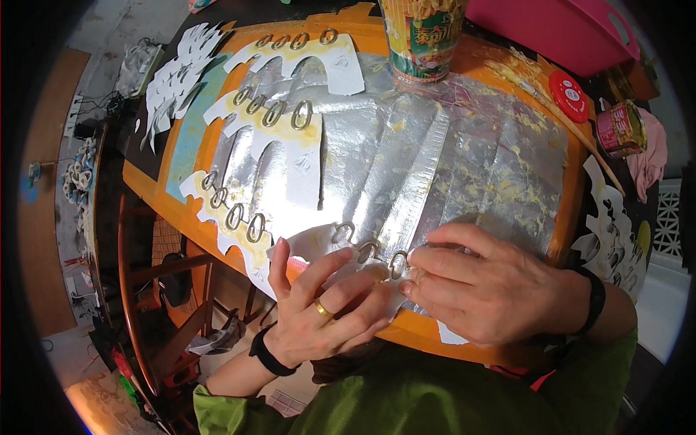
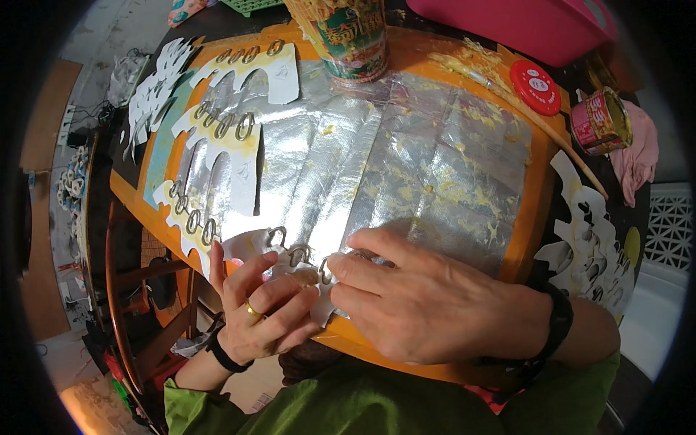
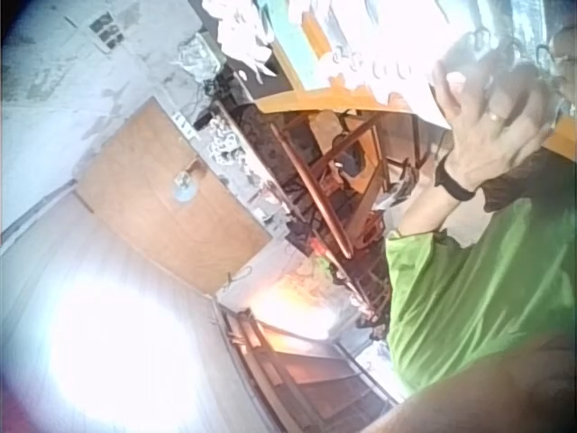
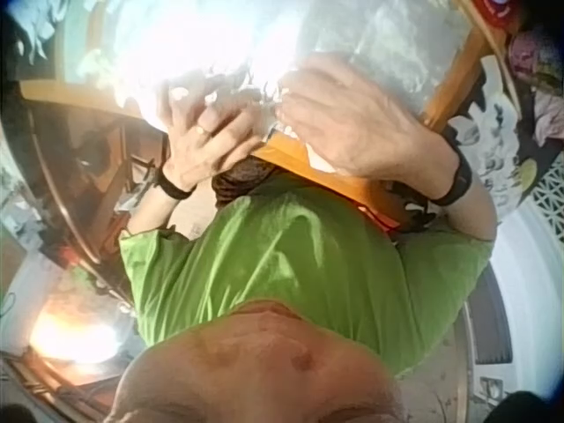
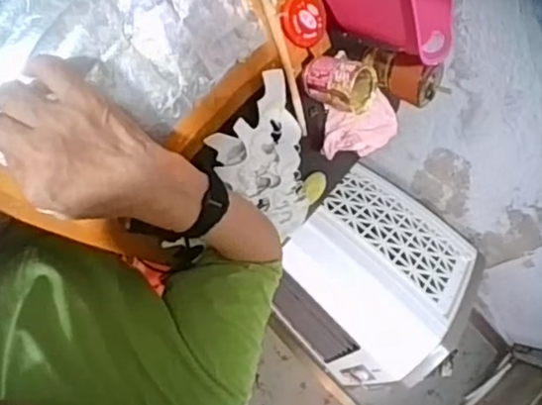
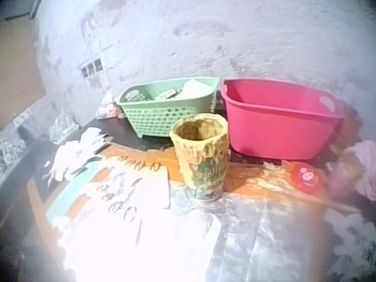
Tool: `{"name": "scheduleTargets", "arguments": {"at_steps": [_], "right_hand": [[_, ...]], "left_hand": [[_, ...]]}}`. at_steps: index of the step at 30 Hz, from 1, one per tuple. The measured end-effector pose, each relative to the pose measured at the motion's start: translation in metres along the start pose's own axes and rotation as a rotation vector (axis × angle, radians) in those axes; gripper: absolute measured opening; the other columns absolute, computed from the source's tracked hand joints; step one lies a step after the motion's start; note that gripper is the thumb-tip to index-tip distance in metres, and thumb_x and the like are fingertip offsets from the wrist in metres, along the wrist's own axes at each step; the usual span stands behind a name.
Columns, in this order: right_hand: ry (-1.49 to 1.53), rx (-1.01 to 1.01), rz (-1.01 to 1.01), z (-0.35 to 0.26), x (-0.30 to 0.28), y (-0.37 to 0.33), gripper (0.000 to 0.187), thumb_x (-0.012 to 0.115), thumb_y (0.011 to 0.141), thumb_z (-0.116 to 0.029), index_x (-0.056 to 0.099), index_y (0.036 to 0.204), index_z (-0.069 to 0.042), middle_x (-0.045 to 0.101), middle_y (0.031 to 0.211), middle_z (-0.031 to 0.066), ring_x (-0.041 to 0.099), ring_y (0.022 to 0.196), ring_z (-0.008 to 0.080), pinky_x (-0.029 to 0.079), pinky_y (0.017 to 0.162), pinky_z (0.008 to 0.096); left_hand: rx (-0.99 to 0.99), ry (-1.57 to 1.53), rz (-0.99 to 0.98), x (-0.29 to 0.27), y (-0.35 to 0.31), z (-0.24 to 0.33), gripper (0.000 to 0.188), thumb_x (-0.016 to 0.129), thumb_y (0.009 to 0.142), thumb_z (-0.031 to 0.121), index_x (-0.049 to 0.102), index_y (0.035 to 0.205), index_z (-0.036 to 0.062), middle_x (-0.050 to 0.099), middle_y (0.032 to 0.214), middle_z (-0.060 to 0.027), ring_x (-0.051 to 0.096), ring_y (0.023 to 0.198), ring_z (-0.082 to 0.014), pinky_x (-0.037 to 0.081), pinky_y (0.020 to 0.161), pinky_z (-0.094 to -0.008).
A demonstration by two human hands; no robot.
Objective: Assembling shoe upper components by applying glue and attaching eyelet pieces.
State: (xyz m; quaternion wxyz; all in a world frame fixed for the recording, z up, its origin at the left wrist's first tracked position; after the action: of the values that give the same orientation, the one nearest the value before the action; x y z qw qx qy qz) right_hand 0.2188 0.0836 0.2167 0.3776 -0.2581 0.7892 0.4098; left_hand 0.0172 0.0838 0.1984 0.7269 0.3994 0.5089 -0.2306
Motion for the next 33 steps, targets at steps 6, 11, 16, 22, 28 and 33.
{"name": "scheduleTargets", "arguments": {"at_steps": [6, 11, 16, 22, 28, 33], "right_hand": [[0.018, 0.022, 0.027, 0.000, 0.002, 0.000, 0.010, 0.063, 0.067, -0.006, 0.062, 0.071, 0.003, 0.055, 0.082, 0.0093, 0.058, 0.091, 0.0258, 0.047, 0.092, 0.0410], [0.024, 0.020, -0.026, 0.002, 0.003, 0.000, 0.011, 0.063, 0.066, -0.008, 0.062, 0.069, 0.002, 0.055, 0.081, 0.0089, 0.060, 0.095, 0.0264, 0.048, 0.093, 0.0426], [0.019, 0.033, -0.019, 0.000, 0.003, 0.004, 0.012, 0.061, 0.068, -0.013, 0.064, 0.069, -0.001, 0.055, 0.080, 0.0079, 0.060, 0.096, 0.0263, 0.049, 0.093, 0.0425], [-0.036, 0.063, -0.119, 0.004, -0.005, 0.006, 0.013, 0.063, 0.073, -0.015, 0.067, 0.075, -0.003, 0.060, 0.083, 0.0059, 0.063, 0.097, 0.0236, 0.051, 0.090, 0.0406], [-0.052, 0.101, -0.146, 0.001, 0.001, 0.008, 0.011, 0.064, 0.074, -0.015, 0.065, 0.075, -0.004, 0.061, 0.084, 0.0053, 0.062, 0.097, 0.0231, 0.052, 0.090, 0.0395], [-0.053, 0.064, -0.112, -0.002, 0.000, 0.009, 0.013, 0.061, 0.072, -0.014, 0.061, 0.075, -0.002, 0.058, 0.085, 0.0084, 0.061, 0.094, 0.0263, 0.050, 0.086, 0.0399]], "left_hand": [[0.065, 0.049, -0.034, 0.001, -0.009, -0.001, 0.053, 0.056, 0.087, 0.070, 0.071, 0.119, 0.0307, 0.065, 0.113, 0.0092, 0.057, 0.115, -0.0169, 0.020, 0.115, -0.0636], [0.130, 0.052, 0.000, 0.006, -0.014, -0.007, 0.044, 0.051, 0.094, 0.064, 0.069, 0.118, 0.0310, 0.067, 0.115, 0.0105, 0.057, 0.114, -0.0141, 0.023, 0.115, -0.0615], [0.174, 0.081, 0.072, 0.011, -0.014, -0.008, 0.033, 0.046, 0.101, 0.054, 0.066, 0.111, 0.0304, 0.067, 0.116, 0.0133, 0.057, 0.111, -0.0119, 0.026, 0.114, -0.0602], [0.159, 0.115, 0.041, 0.011, -0.008, -0.008, 0.030, 0.046, 0.102, 0.050, 0.066, 0.107, 0.0287, 0.069, 0.114, 0.0129, 0.057, 0.111, -0.0118, 0.028, 0.112, -0.0605], [0.144, 0.069, 0.008, 0.006, -0.006, -0.010, 0.039, 0.046, 0.101, 0.052, 0.068, 0.109, 0.0208, 0.070, 0.114, 0.0057, 0.058, 0.116, -0.0164, 0.030, 0.112, -0.0619], [0.137, -0.031, 0.000, 0.010, -0.008, -0.011, 0.046, 0.044, 0.099, 0.054, 0.066, 0.111, 0.0153, 0.066, 0.118, -0.0008, 0.057, 0.124, -0.0245, 0.026, 0.115, -0.0646]]}}
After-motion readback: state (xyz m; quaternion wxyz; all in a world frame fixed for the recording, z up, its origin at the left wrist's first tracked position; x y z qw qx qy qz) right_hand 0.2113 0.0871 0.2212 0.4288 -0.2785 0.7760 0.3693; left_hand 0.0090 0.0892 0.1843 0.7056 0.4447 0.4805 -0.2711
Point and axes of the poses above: each hand's wrist, its own y-axis towards the middle knuckle, its own x-axis out of the palm, z = x × y, the point moved 4 cm from there along y, towards the middle knuckle
